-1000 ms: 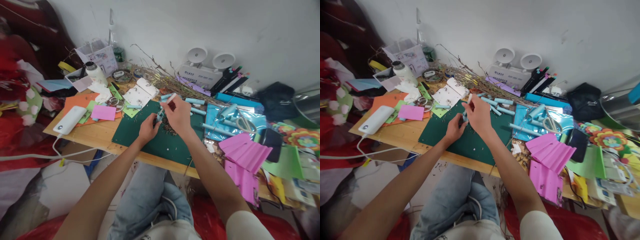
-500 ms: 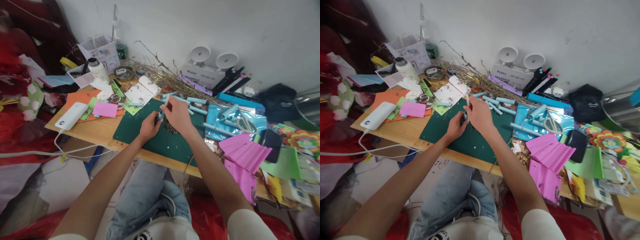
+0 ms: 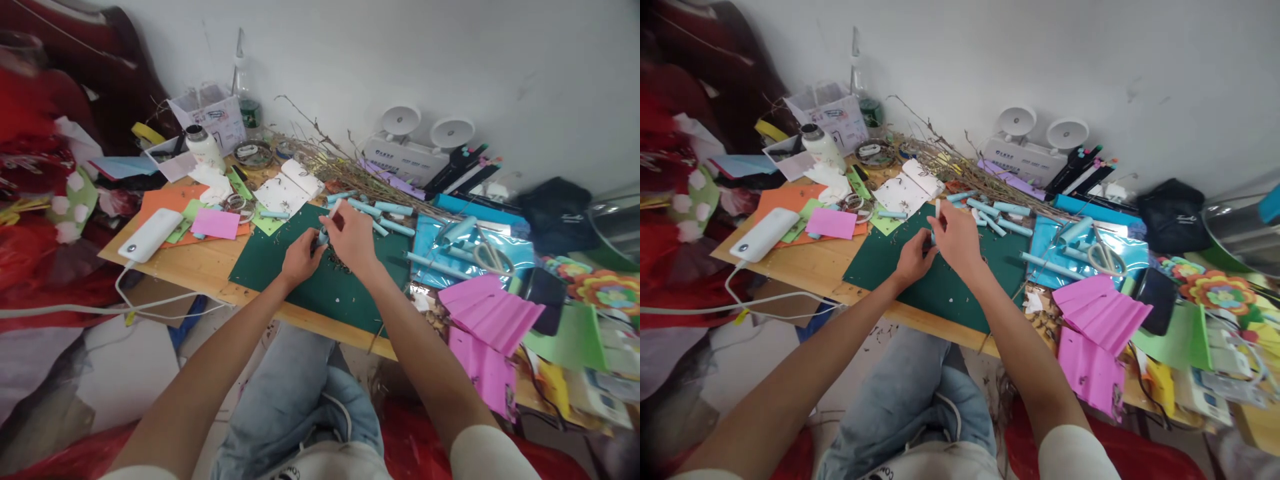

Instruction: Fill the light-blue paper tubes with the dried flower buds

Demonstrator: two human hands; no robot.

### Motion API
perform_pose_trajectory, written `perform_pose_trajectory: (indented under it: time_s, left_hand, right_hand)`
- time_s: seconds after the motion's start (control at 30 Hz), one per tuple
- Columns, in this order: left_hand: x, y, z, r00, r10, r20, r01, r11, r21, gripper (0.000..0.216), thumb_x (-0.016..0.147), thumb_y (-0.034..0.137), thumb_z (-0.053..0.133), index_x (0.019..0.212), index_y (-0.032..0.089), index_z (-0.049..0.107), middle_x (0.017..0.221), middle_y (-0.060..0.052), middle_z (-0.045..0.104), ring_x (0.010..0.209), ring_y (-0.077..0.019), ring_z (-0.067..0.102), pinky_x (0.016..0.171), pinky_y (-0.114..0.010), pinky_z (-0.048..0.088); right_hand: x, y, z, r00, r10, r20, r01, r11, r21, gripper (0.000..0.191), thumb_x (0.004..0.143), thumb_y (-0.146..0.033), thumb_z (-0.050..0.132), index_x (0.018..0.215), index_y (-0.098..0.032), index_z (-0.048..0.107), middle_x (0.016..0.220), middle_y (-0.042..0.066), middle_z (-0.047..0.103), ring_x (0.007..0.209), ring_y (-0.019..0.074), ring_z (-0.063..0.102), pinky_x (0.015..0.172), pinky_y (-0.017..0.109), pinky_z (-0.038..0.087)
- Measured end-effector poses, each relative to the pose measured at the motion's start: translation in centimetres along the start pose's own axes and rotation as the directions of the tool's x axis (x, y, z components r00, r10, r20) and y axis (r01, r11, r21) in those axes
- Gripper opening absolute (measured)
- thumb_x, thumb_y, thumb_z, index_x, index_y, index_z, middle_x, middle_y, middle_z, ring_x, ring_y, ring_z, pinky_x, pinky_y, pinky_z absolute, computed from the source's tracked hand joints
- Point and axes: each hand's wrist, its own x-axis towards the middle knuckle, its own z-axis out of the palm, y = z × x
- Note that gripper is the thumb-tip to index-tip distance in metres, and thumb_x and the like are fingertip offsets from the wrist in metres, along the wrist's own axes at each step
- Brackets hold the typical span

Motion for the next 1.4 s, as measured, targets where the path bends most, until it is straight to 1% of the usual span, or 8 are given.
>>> perform_pose_trajectory:
  time_s: [0.43,0.57,0.7,0.8,0.93,1.17,1.23,1.4]
  left_hand:
    - [0.02,-0.06,0.15,1.0,-0.011,0.006,0.011,1.0,-0.009,0.016,0.091,0.032,0.054,0.105,0.024,0.051,0.101,-0.004,0.065,0.086,-0.016,0.063,0.077,-0.029,0.052]
    - [0.04,-0.02,0.17,1.0,-0.017,0.002,0.017,1.0,-0.02,0.015,0.091,0.032,0.055,0.104,0.024,0.051,0.1,-0.004,0.065,0.086,-0.016,0.063,0.077,-0.029,0.052]
    - [0.05,0.03,0.08,1.0,-0.012,-0.002,0.012,1.0,0.007,0.016,0.09,0.032,0.055,0.102,0.023,0.05,0.097,-0.003,0.064,0.082,-0.0159,0.061,0.073,-0.028,0.051]
    - [0.04,0.06,0.02,1.0,-0.006,-0.002,0.006,1.0,0.022,0.015,0.09,0.032,0.055,0.102,0.023,0.05,0.098,-0.003,0.064,0.081,-0.0157,0.061,0.073,-0.028,0.05]
    - [0.04,0.07,0.01,1.0,-0.003,0.006,0.003,1.0,0.026,0.015,0.091,0.032,0.054,0.102,0.023,0.05,0.096,-0.003,0.064,0.081,-0.0155,0.06,0.072,-0.028,0.049]
    - [-0.01,0.08,0.05,1.0,-0.009,0.003,0.009,1.0,0.015,0.015,0.091,0.032,0.055,0.103,0.024,0.05,0.1,-0.004,0.065,0.083,-0.0163,0.062,0.074,-0.029,0.051]
    - [-0.01,0.04,0.07,1.0,-0.014,0.004,0.014,1.0,0.007,0.016,0.091,0.032,0.055,0.103,0.024,0.05,0.1,-0.004,0.064,0.084,-0.0163,0.062,0.075,-0.029,0.052]
    - [0.02,-0.05,0.03,1.0,-0.01,0.006,0.01,1.0,0.01,0.015,0.091,0.032,0.054,0.103,0.024,0.05,0.097,-0.003,0.063,0.084,-0.0163,0.061,0.076,-0.029,0.052]
  right_hand:
    - [0.23,0.02,-0.75,0.999,0.006,0.032,-0.004,0.999,-0.039,0.024,0.088,-0.034,0.063,0.071,-0.023,0.051,0.059,-0.003,0.054,0.055,0.0151,0.049,0.059,0.029,0.032]
    - [0.26,0.08,-0.89,0.999,0.032,-0.04,-0.032,0.999,-0.015,0.024,0.09,-0.037,0.062,0.073,-0.023,0.052,0.06,-0.002,0.056,0.057,0.0154,0.051,0.06,0.029,0.033]
    - [0.19,-0.12,-0.72,1.0,-0.005,0.007,0.005,1.0,-0.031,0.026,0.088,-0.035,0.063,0.07,-0.023,0.05,0.058,-0.003,0.053,0.055,0.0146,0.048,0.059,0.029,0.032]
    - [0.04,-0.13,-0.46,0.999,-0.003,-0.039,0.002,1.0,-0.025,0.025,0.091,-0.037,0.06,0.072,-0.023,0.051,0.058,-0.003,0.052,0.055,0.0146,0.048,0.059,0.029,0.033]
    - [-0.03,0.07,-0.29,0.999,-0.033,-0.008,0.033,0.999,-0.017,0.026,0.089,-0.036,0.062,0.07,-0.023,0.051,0.058,-0.003,0.052,0.056,0.0145,0.047,0.06,0.029,0.032]
    - [0.0,0.04,-0.42,1.0,0.003,-0.001,-0.003,1.0,0.018,0.027,0.088,-0.037,0.063,0.069,-0.023,0.053,0.058,-0.003,0.052,0.057,0.0152,0.048,0.061,0.03,0.033]
    - [-0.04,0.01,-0.46,0.999,0.035,-0.026,-0.034,0.998,0.048,0.026,0.089,-0.039,0.062,0.071,-0.023,0.054,0.059,-0.003,0.053,0.056,0.0147,0.048,0.06,0.03,0.033]
    - [0.05,0.2,-0.54,0.998,0.063,0.004,-0.063,0.99,0.129,0.025,0.087,-0.039,0.064,0.07,-0.023,0.054,0.059,-0.004,0.055,0.055,0.0135,0.048,0.058,0.028,0.034]
